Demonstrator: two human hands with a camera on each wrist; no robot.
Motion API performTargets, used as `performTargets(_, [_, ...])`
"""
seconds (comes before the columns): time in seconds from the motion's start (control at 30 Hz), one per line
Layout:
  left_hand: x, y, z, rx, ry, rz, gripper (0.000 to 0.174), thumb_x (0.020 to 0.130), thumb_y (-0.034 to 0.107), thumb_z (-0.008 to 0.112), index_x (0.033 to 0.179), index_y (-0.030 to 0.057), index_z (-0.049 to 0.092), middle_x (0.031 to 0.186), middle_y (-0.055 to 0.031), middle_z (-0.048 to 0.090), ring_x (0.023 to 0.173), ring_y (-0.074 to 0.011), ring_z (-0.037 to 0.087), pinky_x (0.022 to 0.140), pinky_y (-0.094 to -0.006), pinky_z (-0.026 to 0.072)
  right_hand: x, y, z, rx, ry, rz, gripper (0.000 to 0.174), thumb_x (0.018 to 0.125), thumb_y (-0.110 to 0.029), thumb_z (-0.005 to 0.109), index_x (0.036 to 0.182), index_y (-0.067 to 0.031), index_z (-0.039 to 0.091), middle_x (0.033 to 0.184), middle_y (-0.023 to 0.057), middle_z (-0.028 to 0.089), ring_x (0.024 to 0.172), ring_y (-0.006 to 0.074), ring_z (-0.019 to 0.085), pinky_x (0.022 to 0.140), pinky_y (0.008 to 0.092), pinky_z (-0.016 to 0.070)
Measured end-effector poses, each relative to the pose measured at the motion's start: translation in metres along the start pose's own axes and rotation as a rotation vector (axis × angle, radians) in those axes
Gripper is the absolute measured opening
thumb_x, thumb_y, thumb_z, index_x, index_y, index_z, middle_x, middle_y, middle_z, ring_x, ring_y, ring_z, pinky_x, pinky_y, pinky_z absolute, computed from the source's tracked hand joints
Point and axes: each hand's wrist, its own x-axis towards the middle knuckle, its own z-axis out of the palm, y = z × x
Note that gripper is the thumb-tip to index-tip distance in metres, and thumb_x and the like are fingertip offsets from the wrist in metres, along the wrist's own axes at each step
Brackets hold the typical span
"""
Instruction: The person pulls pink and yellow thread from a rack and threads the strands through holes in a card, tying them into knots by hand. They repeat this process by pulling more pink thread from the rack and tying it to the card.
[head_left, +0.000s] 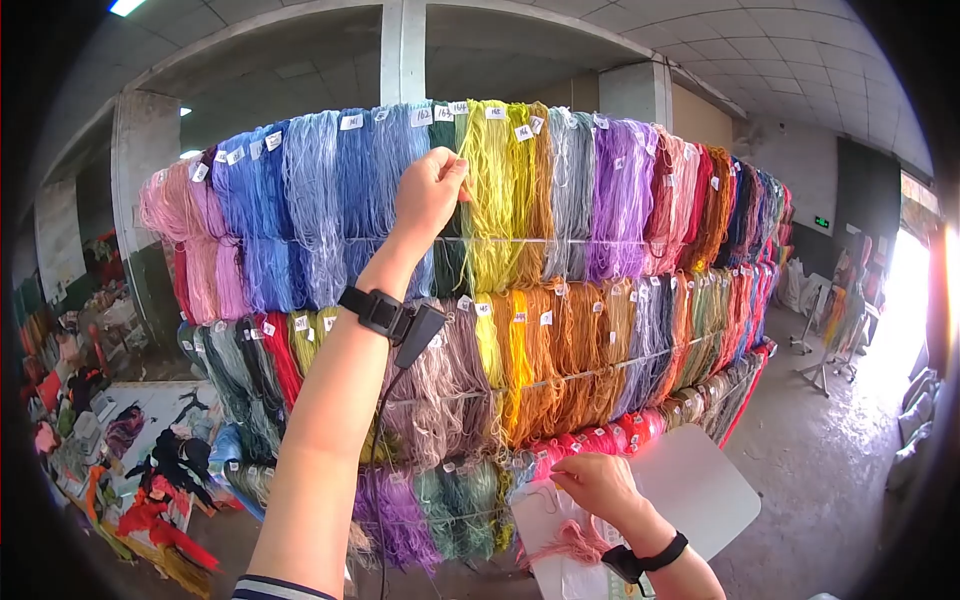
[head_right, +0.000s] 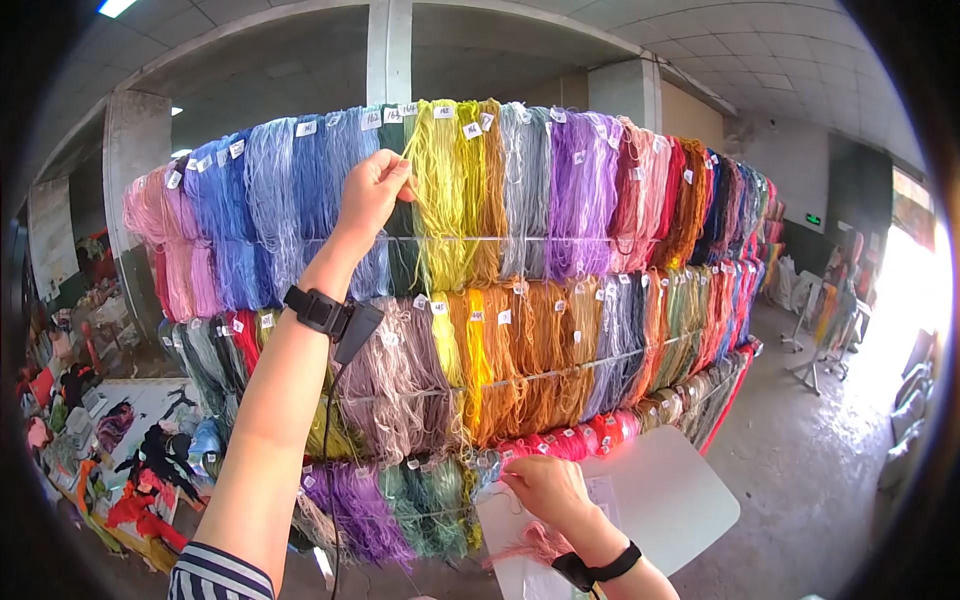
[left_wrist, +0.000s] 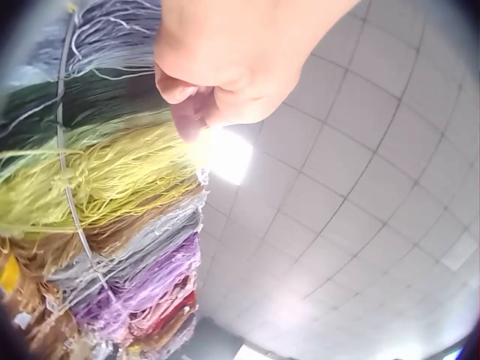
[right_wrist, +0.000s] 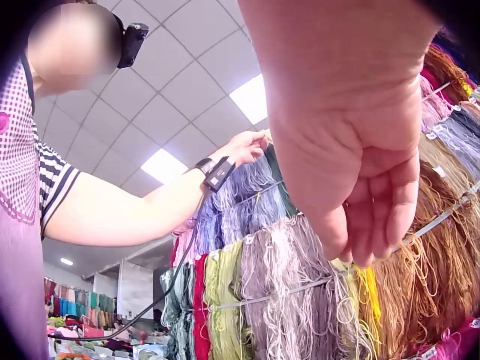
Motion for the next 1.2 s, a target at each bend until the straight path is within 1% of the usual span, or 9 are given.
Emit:
performTargets(0.1, [-0.015,0.01,-0.001,0.316,0.017,0.051,0.019,0.097,0.018,0.055,0.087,0.0023,0.06,0.068,-0.0038,0.063,0.064,-0.0107,0.063,0.057,-0.0277,0.0446,0.0,-0.002,-0.001,0.011,0.003,-0.024,0.017,0.086,-0.027,0.066,0.088,-0.0106,0.069,0.08,0.0102,0.067,0.075,0.032,0.065,0.064,0.0428,0.0513])
performTargets(0.33, [-0.075,0.024,0.01,0.066,-0.134,0.044,0.017,0.097,0.016,0.055,0.086,0.0036,0.057,0.069,-0.0029,0.058,0.062,-0.0092,0.054,0.059,-0.0254,0.0433,0.03,-0.004,-0.009,0.227,0.128,-0.037,0.016,0.09,-0.019,0.065,0.094,-0.0046,0.07,0.079,0.0085,0.068,0.07,0.022,0.065,0.063,0.0341,0.0516])
performTargets(0.4, [-0.116,0.034,0.022,0.265,-0.096,0.238,0.013,0.094,0.012,0.056,0.086,0.0028,0.056,0.073,-0.009,0.059,0.066,-0.0202,0.059,0.061,-0.0304,0.0463,0.057,-0.007,-0.029,0.596,0.202,0.114,0.019,0.095,-0.013,0.059,0.101,0.0021,0.069,0.085,0.0044,0.067,0.078,0.0105,0.061,0.071,0.0263,0.0513])
performTargets(0.47, [-0.162,0.031,0.034,0.34,-0.116,0.475,0.007,0.089,0.009,0.058,0.086,0.0031,0.057,0.081,-0.0137,0.06,0.074,-0.0302,0.061,0.063,-0.0368,0.049,0.096,-0.022,-0.053,0.777,0.322,0.0,0.026,0.097,-0.016,0.058,0.116,0.0018,0.062,0.095,0.0055,0.068,0.085,0.0132,0.064,0.08,0.0281,0.0523])
performTargets(0.63, [-0.242,0.037,0.043,0.337,-0.299,0.344,0.007,0.084,0.007,0.062,0.09,0.0034,0.06,0.088,-0.0123,0.063,0.079,-0.0329,0.062,0.067,-0.0424,0.0508,0.17,-0.06,-0.075,1.274,0.18,0.042,0.028,0.098,-0.02,0.058,0.118,0.0004,0.059,0.1,0.0072,0.068,0.087,0.0156,0.067,0.08,0.0291,0.0557])
performTargets(0.73, [-0.217,0.026,0.025,0.305,-0.344,0.285,0.014,0.083,0.01,0.066,0.095,0.0025,0.063,0.093,-0.0138,0.063,0.078,-0.0332,0.062,0.07,-0.0418,0.0516,0.185,-0.057,-0.073,1.323,0.06,0.032,0.022,0.098,-0.02,0.059,0.107,-0.0011,0.061,0.095,0.008,0.069,0.085,0.0137,0.068,0.077,0.0275,0.0578])
performTargets(0.83, [-0.162,0.043,0.003,0.181,-0.027,0.063,0.021,0.088,0.023,0.067,0.098,0.0052,0.07,0.091,-0.0083,0.065,0.074,-0.0205,0.061,0.066,-0.0317,0.0485,0.184,-0.06,-0.075,1.353,0.082,0.031,0.02,0.098,-0.018,0.057,0.107,-0.0001,0.062,0.096,0.0103,0.07,0.084,0.015,0.069,0.078,0.029,0.0582])
performTargets(1.03, [-0.1,0.037,0.0,-0.491,-0.351,-0.412,0.023,0.092,0.026,0.065,0.099,0.0067,0.075,0.076,0.0053,0.063,0.073,-0.0006,0.051,0.064,-0.0205,0.0341,0.18,-0.072,-0.071,1.335,0.099,-0.036,0.022,0.099,-0.018,0.057,0.107,0.0012,0.061,0.099,0.0133,0.07,0.087,0.0167,0.07,0.079,0.0295,0.0577])
performTargets(1.2, [-0.102,0.034,-0.001,-0.527,-0.32,-0.42,0.023,0.091,0.022,0.066,0.101,0.0026,0.074,0.08,0.0,0.066,0.075,-0.0061,0.055,0.075,-0.0235,0.0428,0.177,-0.07,-0.074,1.323,0.133,-0.06,0.022,0.098,-0.018,0.057,0.107,0.0016,0.062,0.098,0.0122,0.071,0.086,0.0163,0.07,0.08,0.0294,0.0574])
